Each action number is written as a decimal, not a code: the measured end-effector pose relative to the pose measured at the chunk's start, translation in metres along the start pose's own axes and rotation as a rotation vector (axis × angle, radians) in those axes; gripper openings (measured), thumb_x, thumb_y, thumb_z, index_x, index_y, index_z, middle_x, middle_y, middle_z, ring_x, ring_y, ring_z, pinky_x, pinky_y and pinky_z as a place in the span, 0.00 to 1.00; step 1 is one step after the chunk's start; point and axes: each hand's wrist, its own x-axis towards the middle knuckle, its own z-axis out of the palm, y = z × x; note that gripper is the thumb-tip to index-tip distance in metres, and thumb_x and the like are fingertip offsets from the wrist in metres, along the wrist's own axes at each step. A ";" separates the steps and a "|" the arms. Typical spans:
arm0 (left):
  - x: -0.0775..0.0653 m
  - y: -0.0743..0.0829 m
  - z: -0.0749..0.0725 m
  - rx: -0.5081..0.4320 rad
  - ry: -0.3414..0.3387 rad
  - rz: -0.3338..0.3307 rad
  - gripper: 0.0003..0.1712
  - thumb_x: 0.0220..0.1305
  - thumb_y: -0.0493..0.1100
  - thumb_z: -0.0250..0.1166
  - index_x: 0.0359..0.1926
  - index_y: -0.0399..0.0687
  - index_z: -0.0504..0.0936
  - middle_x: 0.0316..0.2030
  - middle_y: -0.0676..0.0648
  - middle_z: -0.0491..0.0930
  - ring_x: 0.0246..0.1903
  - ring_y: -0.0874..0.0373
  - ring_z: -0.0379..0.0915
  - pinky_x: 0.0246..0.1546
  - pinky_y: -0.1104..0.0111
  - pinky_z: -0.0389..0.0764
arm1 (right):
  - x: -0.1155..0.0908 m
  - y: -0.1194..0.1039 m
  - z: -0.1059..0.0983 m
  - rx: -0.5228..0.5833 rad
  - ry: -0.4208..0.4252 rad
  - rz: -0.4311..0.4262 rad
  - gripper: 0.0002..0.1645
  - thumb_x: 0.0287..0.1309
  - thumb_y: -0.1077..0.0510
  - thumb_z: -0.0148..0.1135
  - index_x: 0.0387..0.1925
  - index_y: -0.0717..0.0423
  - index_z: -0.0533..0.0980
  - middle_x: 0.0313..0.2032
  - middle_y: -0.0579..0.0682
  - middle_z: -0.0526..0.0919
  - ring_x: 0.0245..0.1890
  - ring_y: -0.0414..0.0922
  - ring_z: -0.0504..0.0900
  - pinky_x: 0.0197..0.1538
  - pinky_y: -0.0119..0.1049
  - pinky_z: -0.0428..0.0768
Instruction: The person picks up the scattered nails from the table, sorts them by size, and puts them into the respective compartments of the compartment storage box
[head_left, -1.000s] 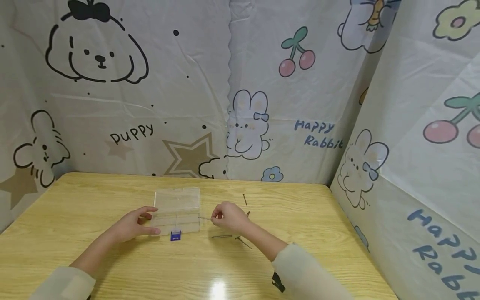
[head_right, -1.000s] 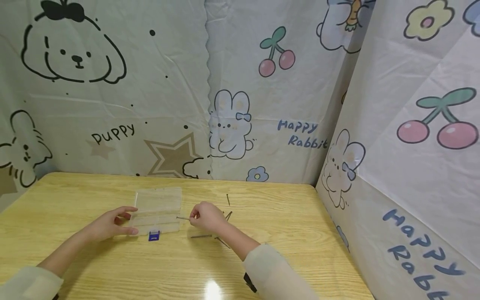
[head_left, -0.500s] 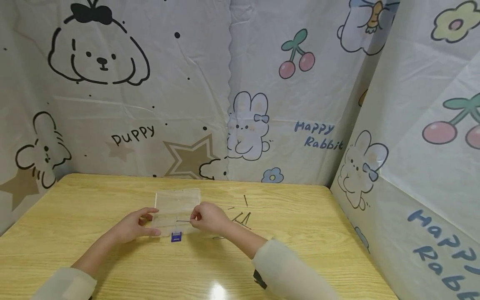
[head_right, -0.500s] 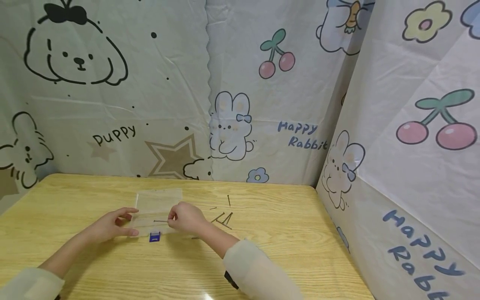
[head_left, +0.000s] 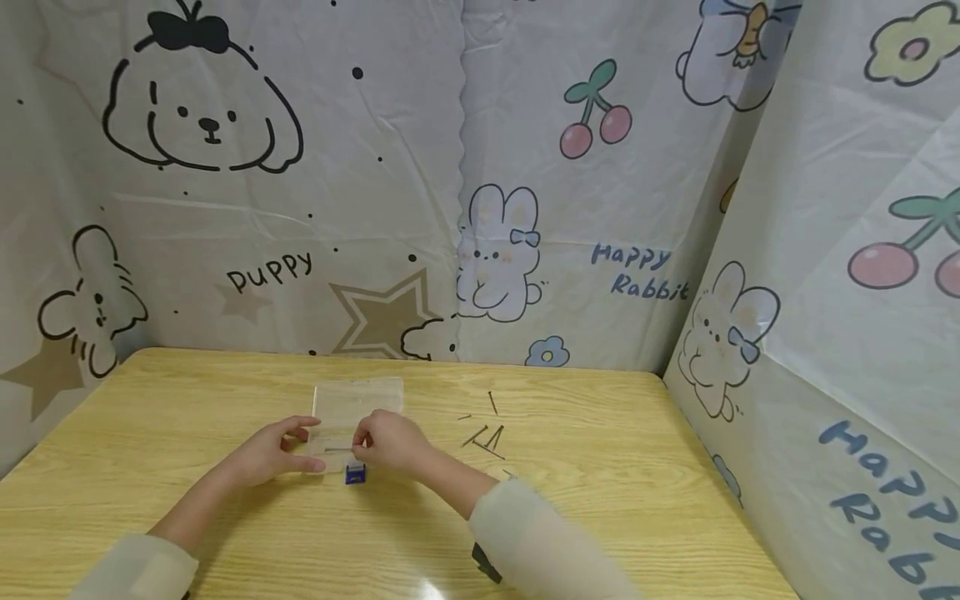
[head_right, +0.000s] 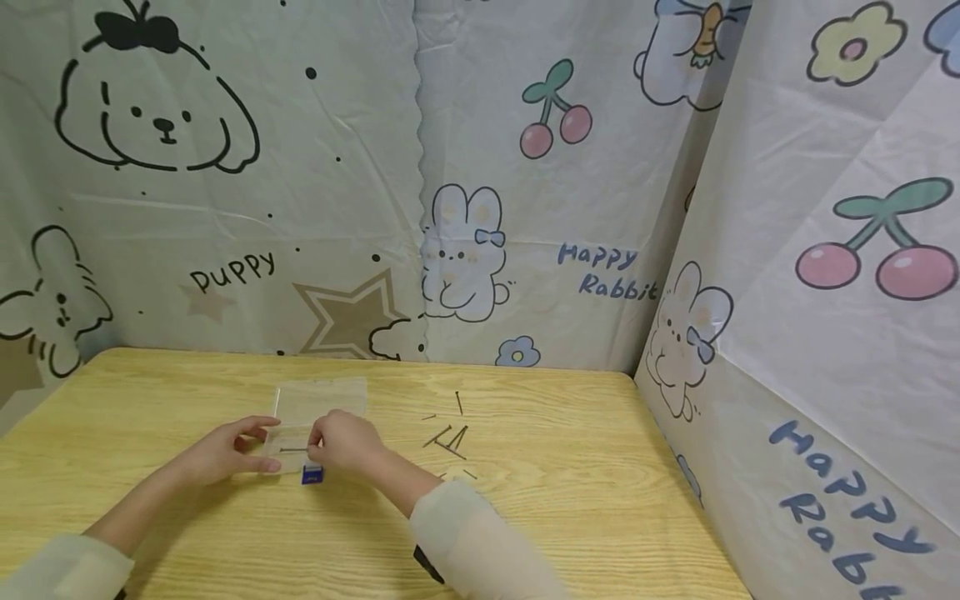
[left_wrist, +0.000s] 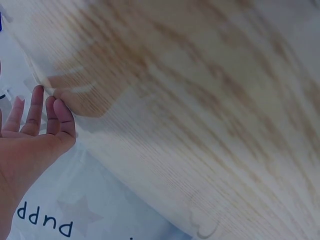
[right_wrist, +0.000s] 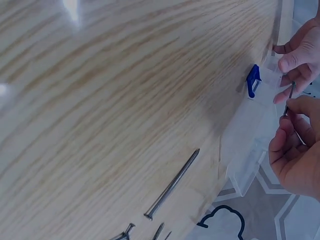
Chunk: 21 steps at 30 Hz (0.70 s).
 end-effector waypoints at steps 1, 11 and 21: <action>0.000 0.000 0.000 -0.002 -0.001 -0.002 0.47 0.51 0.53 0.71 0.65 0.36 0.61 0.54 0.31 0.69 0.53 0.33 0.67 0.48 0.50 0.74 | 0.001 -0.001 0.002 -0.001 0.000 0.006 0.06 0.57 0.53 0.62 0.29 0.49 0.81 0.24 0.38 0.74 0.24 0.31 0.67 0.26 0.21 0.66; 0.000 0.001 0.000 -0.003 -0.002 -0.004 0.47 0.51 0.53 0.71 0.65 0.36 0.61 0.54 0.32 0.70 0.52 0.34 0.67 0.47 0.50 0.74 | 0.010 -0.009 0.014 -0.011 -0.002 0.065 0.06 0.58 0.52 0.61 0.29 0.47 0.81 0.25 0.37 0.73 0.23 0.31 0.67 0.25 0.22 0.66; -0.001 0.002 -0.001 -0.007 0.010 0.006 0.46 0.50 0.52 0.72 0.64 0.36 0.63 0.52 0.32 0.71 0.49 0.40 0.70 0.45 0.53 0.74 | 0.014 -0.010 0.024 -0.029 0.021 0.062 0.06 0.58 0.52 0.60 0.30 0.46 0.82 0.25 0.37 0.72 0.22 0.31 0.67 0.24 0.22 0.65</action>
